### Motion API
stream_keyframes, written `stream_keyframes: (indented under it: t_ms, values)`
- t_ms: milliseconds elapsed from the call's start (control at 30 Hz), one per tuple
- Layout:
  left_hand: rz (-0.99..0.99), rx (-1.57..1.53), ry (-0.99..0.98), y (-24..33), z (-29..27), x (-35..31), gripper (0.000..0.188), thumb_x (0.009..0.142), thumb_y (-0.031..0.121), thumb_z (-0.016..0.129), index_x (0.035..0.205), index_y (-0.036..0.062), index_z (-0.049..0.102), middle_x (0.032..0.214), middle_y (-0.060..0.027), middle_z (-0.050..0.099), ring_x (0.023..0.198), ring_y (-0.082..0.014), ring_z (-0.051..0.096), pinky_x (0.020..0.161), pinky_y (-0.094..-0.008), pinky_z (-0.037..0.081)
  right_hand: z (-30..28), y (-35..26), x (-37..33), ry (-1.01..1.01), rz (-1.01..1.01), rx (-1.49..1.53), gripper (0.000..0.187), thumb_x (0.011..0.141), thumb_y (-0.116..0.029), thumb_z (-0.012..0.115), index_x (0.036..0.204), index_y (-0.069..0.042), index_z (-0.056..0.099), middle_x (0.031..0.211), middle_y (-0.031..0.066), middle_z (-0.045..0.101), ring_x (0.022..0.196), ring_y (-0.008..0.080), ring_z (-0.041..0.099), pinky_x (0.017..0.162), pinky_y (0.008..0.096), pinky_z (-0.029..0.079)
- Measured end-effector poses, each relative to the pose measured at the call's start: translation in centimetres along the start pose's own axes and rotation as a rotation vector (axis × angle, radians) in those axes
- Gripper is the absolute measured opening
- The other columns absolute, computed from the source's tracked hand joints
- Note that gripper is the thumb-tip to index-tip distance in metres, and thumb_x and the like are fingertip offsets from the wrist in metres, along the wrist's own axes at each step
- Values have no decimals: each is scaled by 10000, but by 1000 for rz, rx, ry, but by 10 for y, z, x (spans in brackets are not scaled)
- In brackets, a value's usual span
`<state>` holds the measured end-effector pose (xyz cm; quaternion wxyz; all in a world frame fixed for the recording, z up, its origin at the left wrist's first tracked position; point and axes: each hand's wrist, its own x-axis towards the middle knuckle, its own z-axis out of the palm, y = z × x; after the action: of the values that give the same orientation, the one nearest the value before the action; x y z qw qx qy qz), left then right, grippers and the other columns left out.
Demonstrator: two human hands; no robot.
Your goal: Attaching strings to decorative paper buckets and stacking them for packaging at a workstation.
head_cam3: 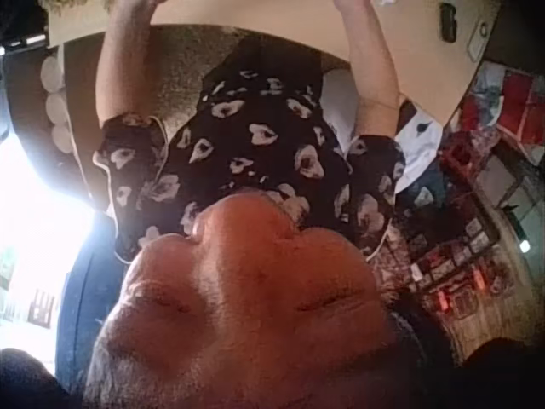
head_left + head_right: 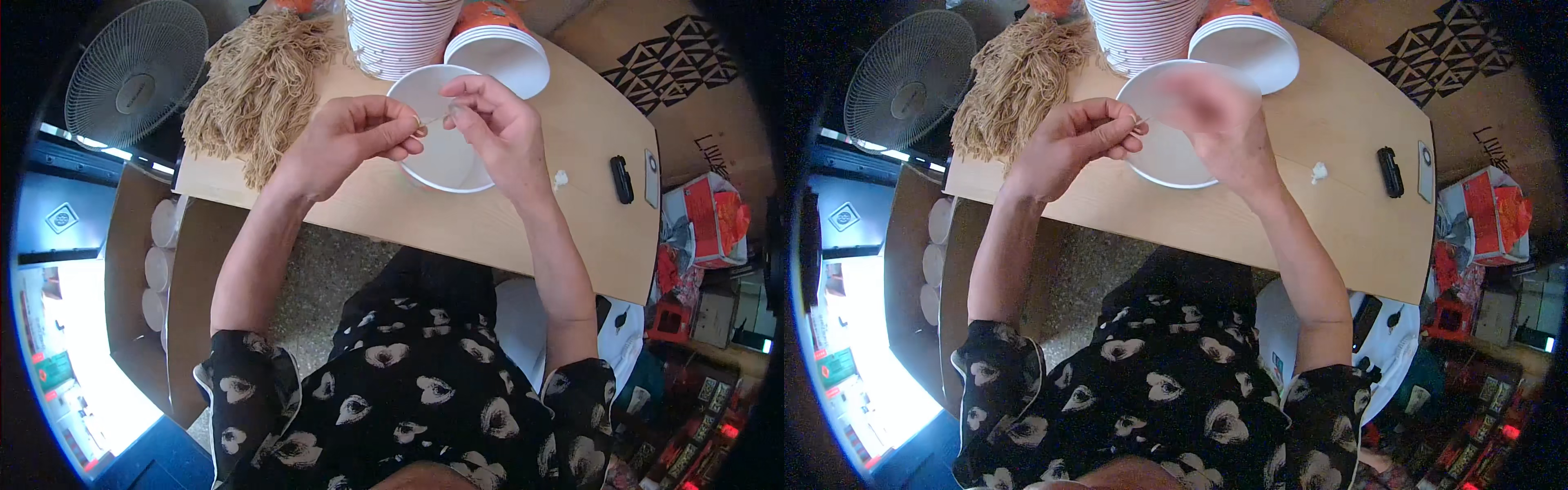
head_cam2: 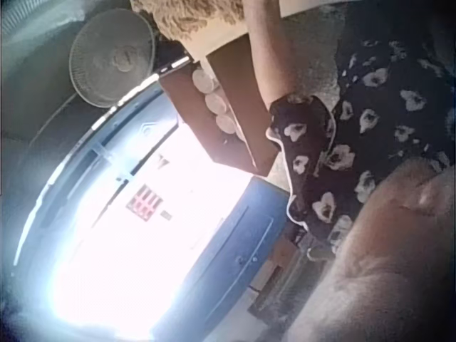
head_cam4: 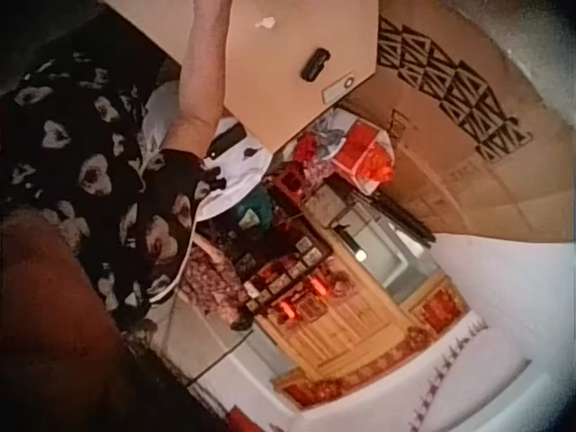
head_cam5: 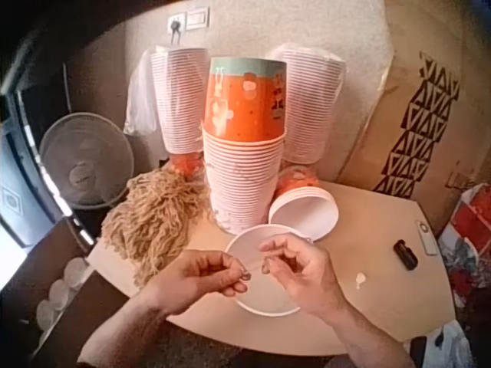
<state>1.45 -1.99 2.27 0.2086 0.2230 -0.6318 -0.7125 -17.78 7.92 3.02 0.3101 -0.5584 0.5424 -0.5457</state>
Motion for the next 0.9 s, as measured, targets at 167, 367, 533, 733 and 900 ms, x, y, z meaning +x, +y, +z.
stream_keyframes:
  t_ms: [167,367,533,733,900]
  values:
    - [-16,-108,24,-1,0,-1,189,952,147,642,1062,-6,656,950,-67,692,847,-104,659,748,-209,528,-1,6,-9,78,-133,-145,168,868,6,636,1034,-11,657,841,1,654,696,32,558,607,193,427]
    - [-29,-166,64,-3,5,1,176,935,117,657,1055,-10,673,913,-79,706,803,-121,686,709,-208,553,4,-3,-20,36,-254,-247,163,829,23,687,979,-33,658,824,4,640,703,55,568,583,214,429]
    - [-53,-200,92,-3,8,-1,173,927,97,659,1056,-16,673,907,-87,708,799,-132,693,715,-209,562,3,-6,-22,46,-328,-274,148,817,27,696,944,-34,651,808,21,626,707,88,585,591,233,450]
    - [-107,-245,1,-1,7,-2,172,927,95,654,1057,-15,672,911,-95,709,811,-138,695,729,-211,568,-2,6,-10,135,-384,-432,152,811,46,676,948,-11,645,842,46,628,722,134,613,634,271,498]
    - [-73,-310,40,-6,9,-3,167,928,92,651,1056,-13,672,916,-97,710,816,-141,697,722,-209,569,5,4,-16,145,-276,-350,175,812,42,671,976,-8,640,835,65,620,752,159,625,665,281,510]
